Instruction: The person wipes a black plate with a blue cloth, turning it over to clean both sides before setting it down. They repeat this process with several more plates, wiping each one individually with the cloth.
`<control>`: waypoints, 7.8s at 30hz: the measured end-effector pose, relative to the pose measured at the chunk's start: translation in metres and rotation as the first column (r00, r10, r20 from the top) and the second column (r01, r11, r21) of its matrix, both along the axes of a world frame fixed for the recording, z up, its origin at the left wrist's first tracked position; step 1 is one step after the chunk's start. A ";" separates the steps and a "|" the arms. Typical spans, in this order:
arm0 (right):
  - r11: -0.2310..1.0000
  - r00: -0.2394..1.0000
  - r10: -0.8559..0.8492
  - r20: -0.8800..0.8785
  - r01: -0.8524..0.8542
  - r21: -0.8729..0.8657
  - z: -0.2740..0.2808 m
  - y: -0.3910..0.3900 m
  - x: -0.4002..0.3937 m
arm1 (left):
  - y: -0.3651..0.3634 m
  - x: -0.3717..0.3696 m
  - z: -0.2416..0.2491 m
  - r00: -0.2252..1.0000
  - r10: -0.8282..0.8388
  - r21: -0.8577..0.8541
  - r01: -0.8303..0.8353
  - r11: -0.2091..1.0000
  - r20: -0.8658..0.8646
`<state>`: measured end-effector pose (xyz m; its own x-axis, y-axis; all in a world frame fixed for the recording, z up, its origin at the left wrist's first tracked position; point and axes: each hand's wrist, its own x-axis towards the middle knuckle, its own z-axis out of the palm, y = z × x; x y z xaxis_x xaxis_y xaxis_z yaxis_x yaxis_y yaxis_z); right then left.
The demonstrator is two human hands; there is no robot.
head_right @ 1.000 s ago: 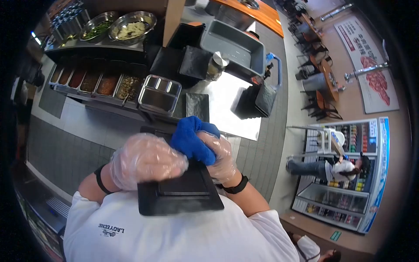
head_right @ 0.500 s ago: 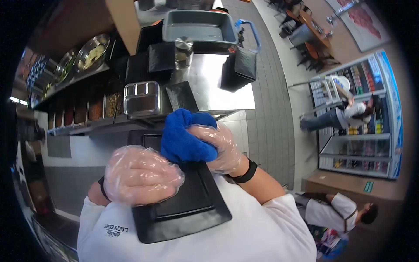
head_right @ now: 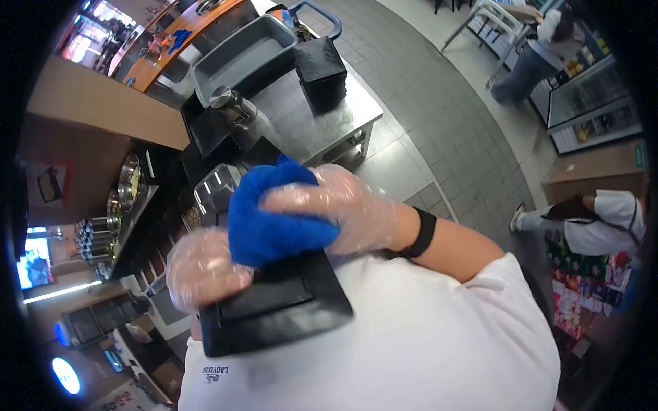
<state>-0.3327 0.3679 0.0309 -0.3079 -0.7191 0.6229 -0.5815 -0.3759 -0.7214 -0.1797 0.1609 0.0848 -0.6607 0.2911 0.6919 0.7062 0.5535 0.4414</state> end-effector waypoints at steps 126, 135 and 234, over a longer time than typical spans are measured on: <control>0.912 0.671 -0.285 0.685 -0.029 0.408 -0.001 -0.045 0.216 | -0.081 0.237 -0.102 0.932 0.314 0.423 -0.363 0.830 0.184; 0.846 0.854 0.087 0.513 -0.336 0.415 0.008 -0.044 0.216 | -0.063 0.224 -0.132 0.958 0.141 0.554 -0.262 0.790 0.252; 0.922 0.869 -0.307 -0.388 0.373 0.106 0.032 0.053 0.136 | -0.011 0.155 -0.065 0.888 0.459 -0.006 -0.459 0.889 0.019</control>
<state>-0.1967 0.4205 0.0632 -0.3334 -0.7157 0.6137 -0.8802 0.0032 -0.4746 -0.0248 0.1501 0.0195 -0.7339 -0.0468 0.6776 0.3650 0.8141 0.4516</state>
